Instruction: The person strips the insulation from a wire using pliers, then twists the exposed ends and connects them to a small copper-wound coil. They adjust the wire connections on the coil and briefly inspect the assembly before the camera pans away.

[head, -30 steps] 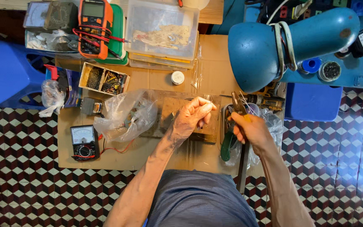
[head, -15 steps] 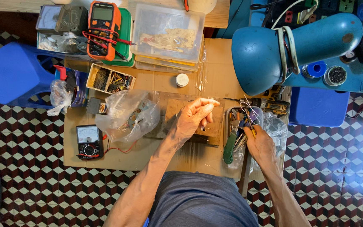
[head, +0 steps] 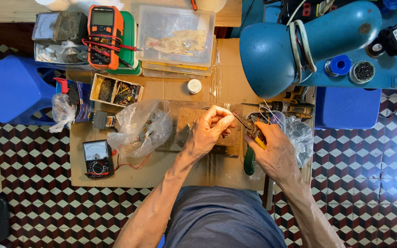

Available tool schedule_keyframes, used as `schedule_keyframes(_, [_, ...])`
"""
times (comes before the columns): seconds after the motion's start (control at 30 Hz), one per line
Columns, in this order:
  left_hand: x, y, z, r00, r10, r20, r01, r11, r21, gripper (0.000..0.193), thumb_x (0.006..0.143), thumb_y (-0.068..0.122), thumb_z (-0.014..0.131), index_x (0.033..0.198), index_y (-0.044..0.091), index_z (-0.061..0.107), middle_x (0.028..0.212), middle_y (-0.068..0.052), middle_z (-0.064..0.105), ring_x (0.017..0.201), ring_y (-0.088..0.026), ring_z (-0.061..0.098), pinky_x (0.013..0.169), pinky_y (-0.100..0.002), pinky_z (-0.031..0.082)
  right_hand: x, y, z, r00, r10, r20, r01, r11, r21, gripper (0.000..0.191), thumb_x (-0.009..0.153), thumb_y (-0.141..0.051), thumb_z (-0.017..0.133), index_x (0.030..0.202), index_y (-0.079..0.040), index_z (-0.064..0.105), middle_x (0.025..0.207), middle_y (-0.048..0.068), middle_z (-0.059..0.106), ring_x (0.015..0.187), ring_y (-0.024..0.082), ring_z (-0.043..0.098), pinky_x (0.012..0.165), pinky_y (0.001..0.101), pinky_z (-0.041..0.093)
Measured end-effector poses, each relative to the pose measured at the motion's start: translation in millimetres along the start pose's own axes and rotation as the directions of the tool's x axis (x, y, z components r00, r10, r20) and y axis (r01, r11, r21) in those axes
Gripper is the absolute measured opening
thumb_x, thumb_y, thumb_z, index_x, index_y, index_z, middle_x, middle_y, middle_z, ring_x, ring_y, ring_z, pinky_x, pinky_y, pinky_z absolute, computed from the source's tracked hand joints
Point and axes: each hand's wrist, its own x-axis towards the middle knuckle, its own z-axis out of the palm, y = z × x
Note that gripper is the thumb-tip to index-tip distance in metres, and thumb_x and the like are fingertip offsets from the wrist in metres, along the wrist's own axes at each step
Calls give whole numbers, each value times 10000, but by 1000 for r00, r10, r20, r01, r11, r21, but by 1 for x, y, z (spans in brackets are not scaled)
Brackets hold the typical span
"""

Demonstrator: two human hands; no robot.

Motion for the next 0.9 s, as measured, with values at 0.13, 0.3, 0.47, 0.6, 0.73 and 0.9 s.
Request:
schedule_keyframes(0.13, [-1, 1, -4, 999, 6, -39, -6, 1000, -19, 205, 1035, 242, 626, 1109, 51, 617, 931, -48, 721, 808, -94, 655, 753, -267, 558, 6, 23, 5, 984, 175, 42, -178, 977, 119, 427, 932, -350, 683, 1257, -73, 661, 1011, 125, 681, 889, 255, 685, 788, 392, 528])
schedule_keyframes(0.3, [-2, 0, -11, 999, -12, -50, 13, 1000, 9, 225, 1033, 257, 621, 1115, 47, 615, 923, -53, 724, 799, -97, 653, 748, -263, 559, 25, 55, 16, 969, 243, 53, -238, 968, -78, 413, 966, -386, 676, 1226, -65, 683, 1037, 131, 677, 883, 259, 648, 780, 415, 504])
schedule_keyframes(0.47, [-5, -5, -12, 998, -36, -59, 38, 999, 24, 232, 1027, 254, 624, 1105, 36, 631, 920, -62, 737, 797, -97, 662, 743, -262, 561, 21, 78, -4, 866, 402, 299, -495, 598, 630, 395, 979, -344, 628, 1217, -35, 693, 881, 88, 679, 769, 177, 639, 728, 350, 547])
schedule_keyframes(0.6, [-3, -11, -12, 998, -43, -44, 44, 999, 15, 224, 1024, 243, 628, 1107, 34, 635, 927, -67, 741, 798, -99, 663, 741, -265, 562, 31, 92, -6, 863, 420, 281, -494, 579, 649, 406, 1014, -335, 595, 1191, 22, 674, 859, 99, 666, 715, 140, 629, 666, 297, 560])
schedule_keyframes(0.73, [-4, -16, -15, 998, -45, -49, 45, 999, -1, 218, 1022, 228, 632, 1116, 32, 639, 963, -69, 735, 826, -104, 670, 768, -272, 575, 28, 103, 4, 827, 424, 368, -558, 546, 625, 444, 1015, -330, 618, 1181, 79, 668, 893, 156, 701, 728, 190, 667, 636, 297, 548])
schedule_keyframes(0.9, [-6, -18, -21, 998, -39, -44, 38, 999, -16, 229, 1019, 215, 630, 1134, 19, 651, 988, -77, 735, 848, -110, 677, 795, -282, 590, 18, 100, 28, 748, 322, 580, -660, 276, 699, 484, 976, -344, 594, 1230, 64, 652, 930, 173, 722, 760, 212, 722, 714, 335, 626])
